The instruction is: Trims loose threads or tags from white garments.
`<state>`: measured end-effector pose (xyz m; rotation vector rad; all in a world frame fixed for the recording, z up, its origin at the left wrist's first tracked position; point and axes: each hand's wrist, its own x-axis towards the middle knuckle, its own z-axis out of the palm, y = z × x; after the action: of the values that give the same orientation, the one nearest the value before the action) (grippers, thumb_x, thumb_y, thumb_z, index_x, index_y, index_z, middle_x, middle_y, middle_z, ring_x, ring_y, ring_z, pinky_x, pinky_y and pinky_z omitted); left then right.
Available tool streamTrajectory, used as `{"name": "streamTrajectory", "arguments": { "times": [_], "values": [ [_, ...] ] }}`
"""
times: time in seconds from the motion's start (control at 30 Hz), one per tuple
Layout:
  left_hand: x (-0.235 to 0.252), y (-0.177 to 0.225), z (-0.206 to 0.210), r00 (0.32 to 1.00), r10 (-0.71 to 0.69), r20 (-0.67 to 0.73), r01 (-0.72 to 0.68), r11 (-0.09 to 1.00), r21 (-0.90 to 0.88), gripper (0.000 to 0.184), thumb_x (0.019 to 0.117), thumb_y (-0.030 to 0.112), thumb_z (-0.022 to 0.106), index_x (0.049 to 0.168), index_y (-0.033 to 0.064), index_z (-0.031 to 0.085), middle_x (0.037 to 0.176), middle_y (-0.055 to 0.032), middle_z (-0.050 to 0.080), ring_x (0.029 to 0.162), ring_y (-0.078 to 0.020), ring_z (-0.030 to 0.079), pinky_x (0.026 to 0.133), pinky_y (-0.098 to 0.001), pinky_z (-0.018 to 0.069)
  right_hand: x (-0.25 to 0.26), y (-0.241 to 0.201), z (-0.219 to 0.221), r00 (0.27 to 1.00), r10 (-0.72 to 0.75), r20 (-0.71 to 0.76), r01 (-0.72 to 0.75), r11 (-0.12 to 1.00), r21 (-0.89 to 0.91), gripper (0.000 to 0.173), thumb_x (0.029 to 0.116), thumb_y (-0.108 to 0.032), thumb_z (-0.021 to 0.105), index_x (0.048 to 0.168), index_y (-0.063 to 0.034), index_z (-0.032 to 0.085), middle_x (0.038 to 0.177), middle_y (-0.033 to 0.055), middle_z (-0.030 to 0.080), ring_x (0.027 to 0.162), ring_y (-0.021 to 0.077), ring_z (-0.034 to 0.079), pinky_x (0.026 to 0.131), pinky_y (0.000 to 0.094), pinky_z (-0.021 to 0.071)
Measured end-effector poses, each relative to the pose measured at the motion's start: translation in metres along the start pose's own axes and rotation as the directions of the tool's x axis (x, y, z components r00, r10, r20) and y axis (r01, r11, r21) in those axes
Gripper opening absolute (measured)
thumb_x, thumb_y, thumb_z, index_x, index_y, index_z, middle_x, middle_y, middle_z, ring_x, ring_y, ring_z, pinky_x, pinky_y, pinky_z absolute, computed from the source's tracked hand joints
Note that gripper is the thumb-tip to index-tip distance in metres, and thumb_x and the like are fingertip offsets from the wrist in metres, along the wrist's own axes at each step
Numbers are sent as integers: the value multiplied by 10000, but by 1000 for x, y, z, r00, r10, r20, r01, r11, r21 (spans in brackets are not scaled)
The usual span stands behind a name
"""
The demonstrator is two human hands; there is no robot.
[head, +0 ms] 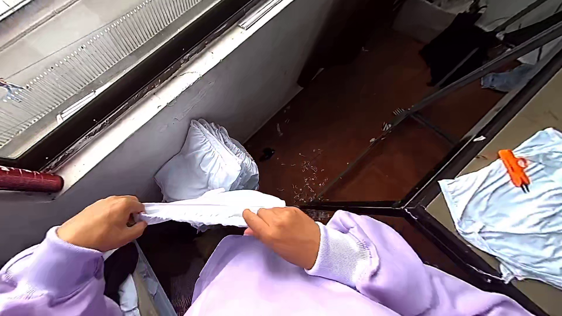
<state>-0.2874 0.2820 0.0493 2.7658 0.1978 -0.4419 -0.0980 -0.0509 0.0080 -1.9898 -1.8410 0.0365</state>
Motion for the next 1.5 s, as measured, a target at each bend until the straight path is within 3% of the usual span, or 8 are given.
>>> {"name": "streamTrajectory", "arguments": {
  "times": [0.17,0.27,0.37,0.53,0.63,0.97,1.17,1.5],
  "values": [
    [-23,-28,-86,965,-192,-176,166,975,-149,183,923,53,572,899,-117,636,733,-131,622,633,-85,561,618,-291,484,60,-28,11,982,-135,130,65,896,439,291,1010,-302,605,868,-66,698,603,33,602,605,203,642,607,386,515],
    [41,-27,-110,906,-405,-122,406,914,-17,126,989,-21,604,945,-125,660,765,-268,629,673,-353,611,654,-548,491,97,-14,40,986,-29,162,-54,871,488,234,1008,-259,632,981,-61,754,771,83,708,852,271,694,872,514,479],
    [135,-42,-85,828,-535,-171,555,826,102,180,962,97,684,950,-81,708,997,-422,647,1036,-659,590,836,-831,396,122,30,70,919,158,362,-314,847,428,258,1045,-207,580,1165,-26,720,1021,191,733,1085,375,661,996,596,424],
    [260,-52,9,902,-422,-89,395,891,-224,612,936,-7,649,1518,38,465,1401,-313,575,1294,-550,536,1061,-735,385,68,114,97,710,519,476,-658,730,184,417,995,-86,636,1401,-13,575,1404,236,589,1401,435,455,1122,651,337],
    [302,-16,56,943,-329,-47,298,900,-318,646,972,25,629,1571,87,396,1431,-305,554,1264,-525,575,1056,-692,427,-26,140,74,592,629,504,-776,614,144,365,1031,-120,588,1378,-7,595,1394,232,595,1320,416,547,1101,611,399],
    [382,305,149,920,392,11,-375,887,-271,375,993,41,638,1345,-80,598,1225,-303,674,1194,-475,635,1055,-662,447,-382,74,-1,-74,952,297,-886,-200,419,278,1051,-74,537,1276,48,645,1237,250,676,1150,365,665,1050,520,486],
    [421,537,169,701,711,45,-689,693,-214,337,993,90,643,1293,-64,644,1260,-278,666,1239,-457,608,1084,-603,446,-470,79,-22,-427,893,-140,-710,-235,664,303,1009,-31,592,1273,117,597,1219,294,663,1088,405,677,972,537,528],
    [509,716,210,668,712,214,-739,668,85,567,900,-75,588,1448,70,564,1585,-162,439,1489,-423,349,1083,-700,367,-467,170,-71,-156,987,-24,-844,-121,522,443,1031,-191,584,1429,-1,541,952,238,727,876,438,713,816,643,537]
  ]
}}
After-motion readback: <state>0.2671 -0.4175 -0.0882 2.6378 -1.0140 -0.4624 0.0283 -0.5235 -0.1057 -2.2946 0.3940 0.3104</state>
